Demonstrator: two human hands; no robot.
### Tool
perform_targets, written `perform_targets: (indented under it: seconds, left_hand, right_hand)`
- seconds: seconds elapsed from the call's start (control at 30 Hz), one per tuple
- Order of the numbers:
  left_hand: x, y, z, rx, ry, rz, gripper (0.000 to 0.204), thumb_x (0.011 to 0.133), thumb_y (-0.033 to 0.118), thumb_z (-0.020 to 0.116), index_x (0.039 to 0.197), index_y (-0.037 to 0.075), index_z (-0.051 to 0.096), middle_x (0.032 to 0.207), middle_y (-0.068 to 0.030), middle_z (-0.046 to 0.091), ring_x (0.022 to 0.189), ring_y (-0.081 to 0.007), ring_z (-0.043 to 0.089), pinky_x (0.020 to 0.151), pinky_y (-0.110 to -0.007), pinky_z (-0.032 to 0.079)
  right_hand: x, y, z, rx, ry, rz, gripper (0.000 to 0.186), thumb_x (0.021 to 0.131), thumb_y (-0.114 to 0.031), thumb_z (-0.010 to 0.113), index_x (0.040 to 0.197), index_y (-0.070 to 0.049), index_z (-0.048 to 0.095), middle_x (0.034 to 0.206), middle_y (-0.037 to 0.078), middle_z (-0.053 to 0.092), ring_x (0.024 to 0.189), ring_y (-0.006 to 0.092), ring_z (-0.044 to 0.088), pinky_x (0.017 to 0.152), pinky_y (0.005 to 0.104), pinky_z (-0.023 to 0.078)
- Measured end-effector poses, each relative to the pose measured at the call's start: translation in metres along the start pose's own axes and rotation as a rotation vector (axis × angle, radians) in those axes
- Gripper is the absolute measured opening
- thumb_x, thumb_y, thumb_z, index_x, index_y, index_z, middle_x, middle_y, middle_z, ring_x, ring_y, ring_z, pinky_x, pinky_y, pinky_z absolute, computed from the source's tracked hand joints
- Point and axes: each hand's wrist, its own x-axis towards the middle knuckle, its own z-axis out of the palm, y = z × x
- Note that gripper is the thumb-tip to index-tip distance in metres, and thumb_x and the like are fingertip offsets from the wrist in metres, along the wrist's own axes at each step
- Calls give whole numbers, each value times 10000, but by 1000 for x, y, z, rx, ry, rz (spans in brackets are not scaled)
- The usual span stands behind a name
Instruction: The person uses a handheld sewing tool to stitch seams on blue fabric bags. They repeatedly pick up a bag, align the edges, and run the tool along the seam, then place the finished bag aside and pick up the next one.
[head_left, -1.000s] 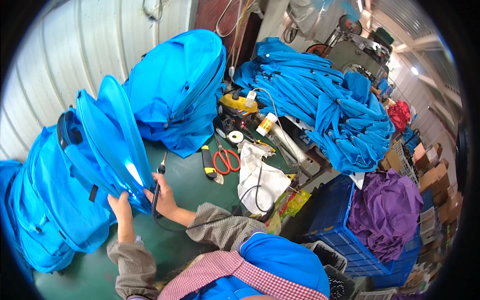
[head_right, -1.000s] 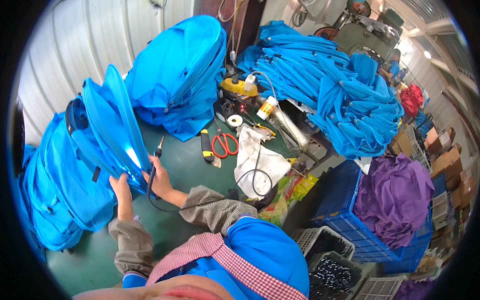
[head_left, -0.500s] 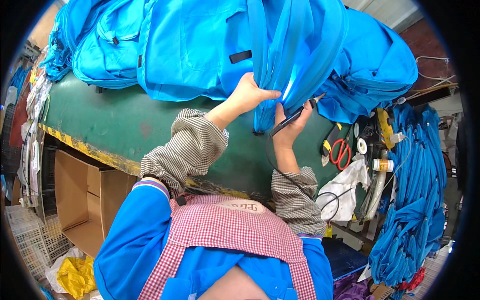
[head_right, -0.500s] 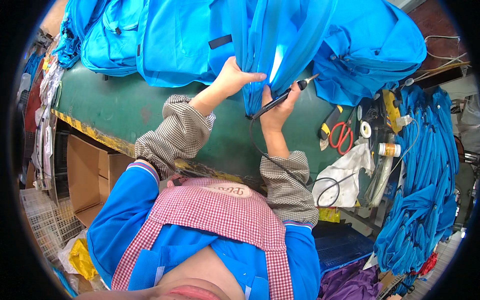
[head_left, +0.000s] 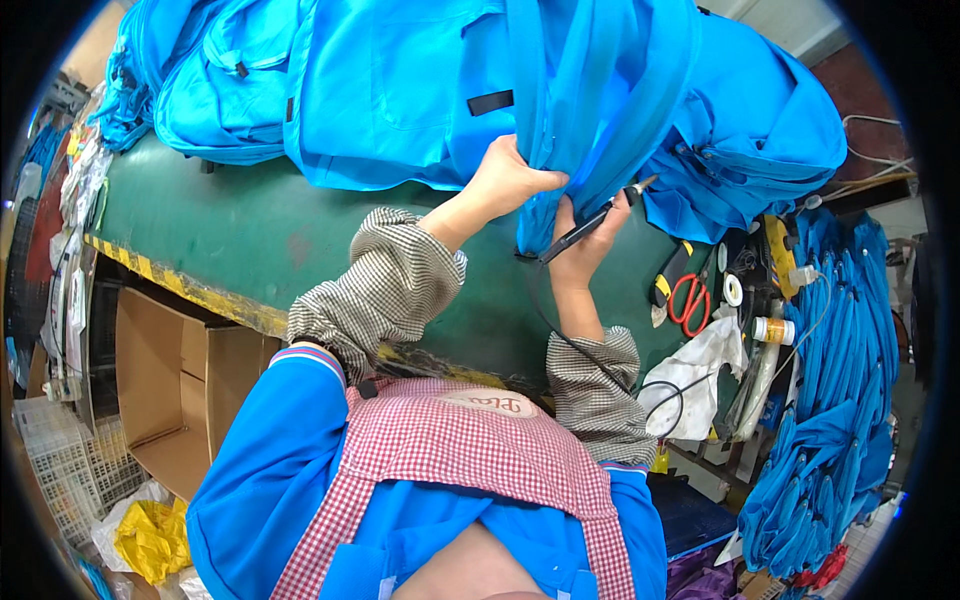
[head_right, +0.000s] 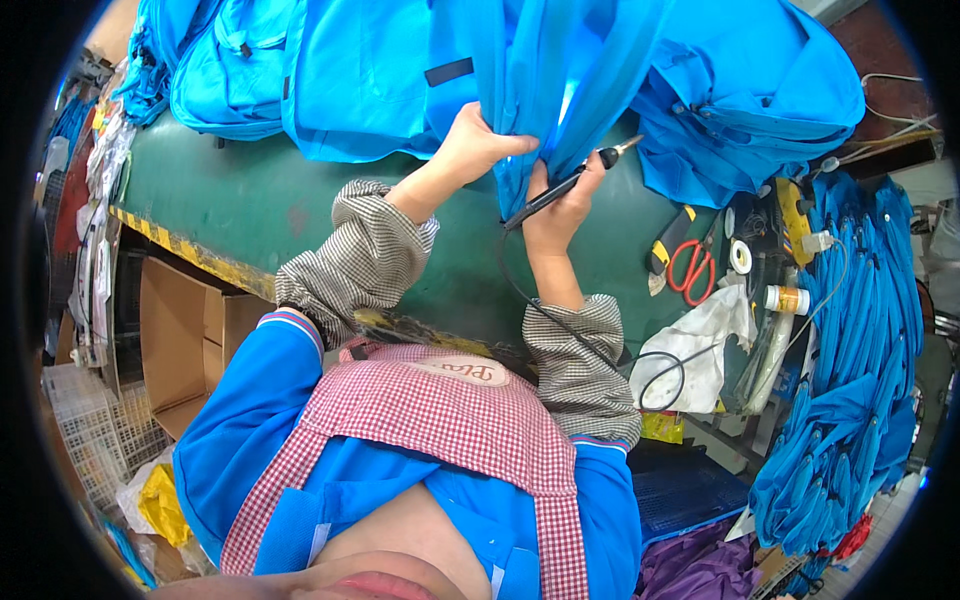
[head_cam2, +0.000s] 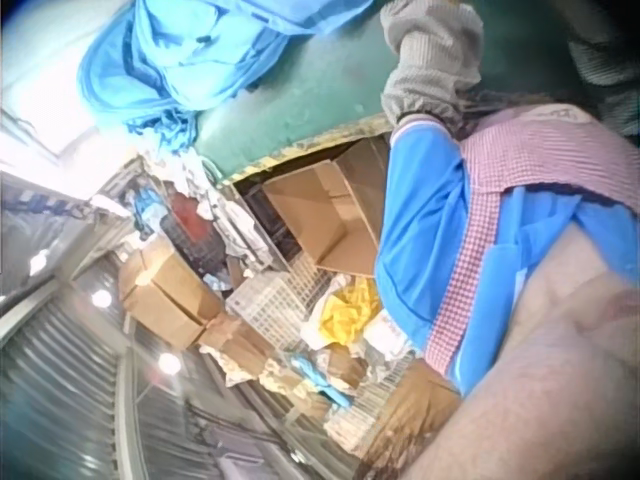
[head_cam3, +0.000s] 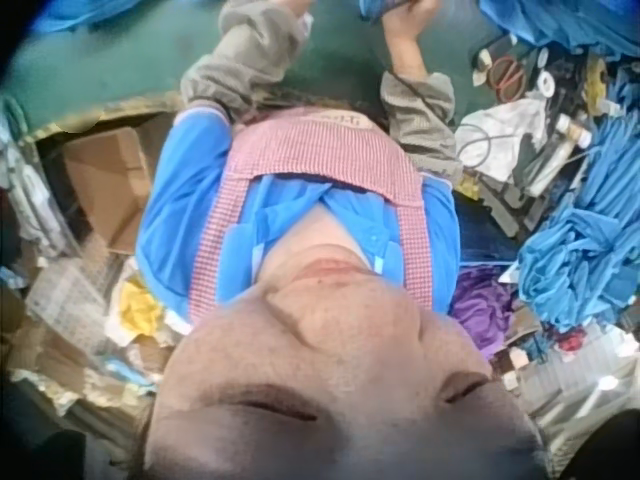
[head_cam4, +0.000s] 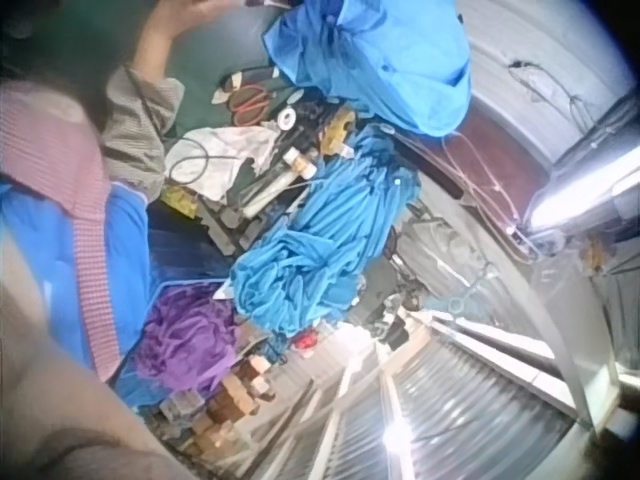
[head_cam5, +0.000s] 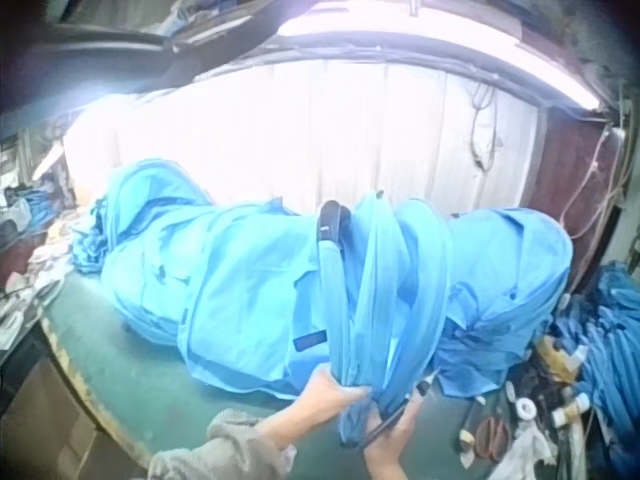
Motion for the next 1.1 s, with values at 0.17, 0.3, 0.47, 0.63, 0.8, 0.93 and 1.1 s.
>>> perform_targets:
  seconds: [0.17,0.3,0.47,0.63,0.8,0.93,1.1]
  left_hand:
    - [0,-4,5,122,37,48,307,674,50,771,953,-4,656,885,-67,691,771,-118,636,703,-265,521]
    - [3,-6,-1,54,43,33,299,673,52,779,942,-4,659,884,-64,692,774,-121,639,711,-274,523]
    - [5,-7,-8,30,-44,53,384,675,59,788,1022,2,633,938,-60,687,806,-130,641,742,-287,529]
    - [7,-12,-9,53,-91,34,364,684,55,782,1015,21,632,931,-53,684,804,-119,635,745,-283,526]
    - [8,-9,-6,11,-71,51,316,652,82,779,914,7,620,832,-54,667,702,-107,589,656,-275,487]
    - [9,-10,-6,70,-89,48,332,682,58,783,973,12,629,892,-41,673,772,-103,619,703,-265,515]
    - [5,-6,-9,-27,-78,16,352,690,55,778,1007,9,632,912,-50,673,804,-112,621,727,-279,519]
  right_hand:
    - [-2,-2,-1,-49,-4,34,580,785,-65,682,1267,21,371,1062,177,583,946,307,603,830,367,465]
    - [9,9,-37,-307,-63,-322,489,844,-158,665,1236,14,428,1001,178,604,861,285,623,740,361,476]
    - [5,-50,-71,-60,158,-318,586,942,-525,432,1084,36,525,893,88,571,665,185,490,620,318,412]
    - [-9,-47,-75,-64,-146,-502,102,801,-93,528,797,-47,620,576,15,523,504,144,466,834,393,426]
    - [-11,-33,-66,-110,-187,-582,102,769,-88,543,801,-78,640,608,-5,527,523,136,458,838,376,418]
    - [-5,-25,-58,-139,-221,-643,107,757,-83,549,820,-79,636,602,3,504,530,156,451,823,382,419]
    - [7,-53,-61,-129,-266,-592,69,791,-91,577,840,-81,623,639,34,540,581,171,509,764,402,443]
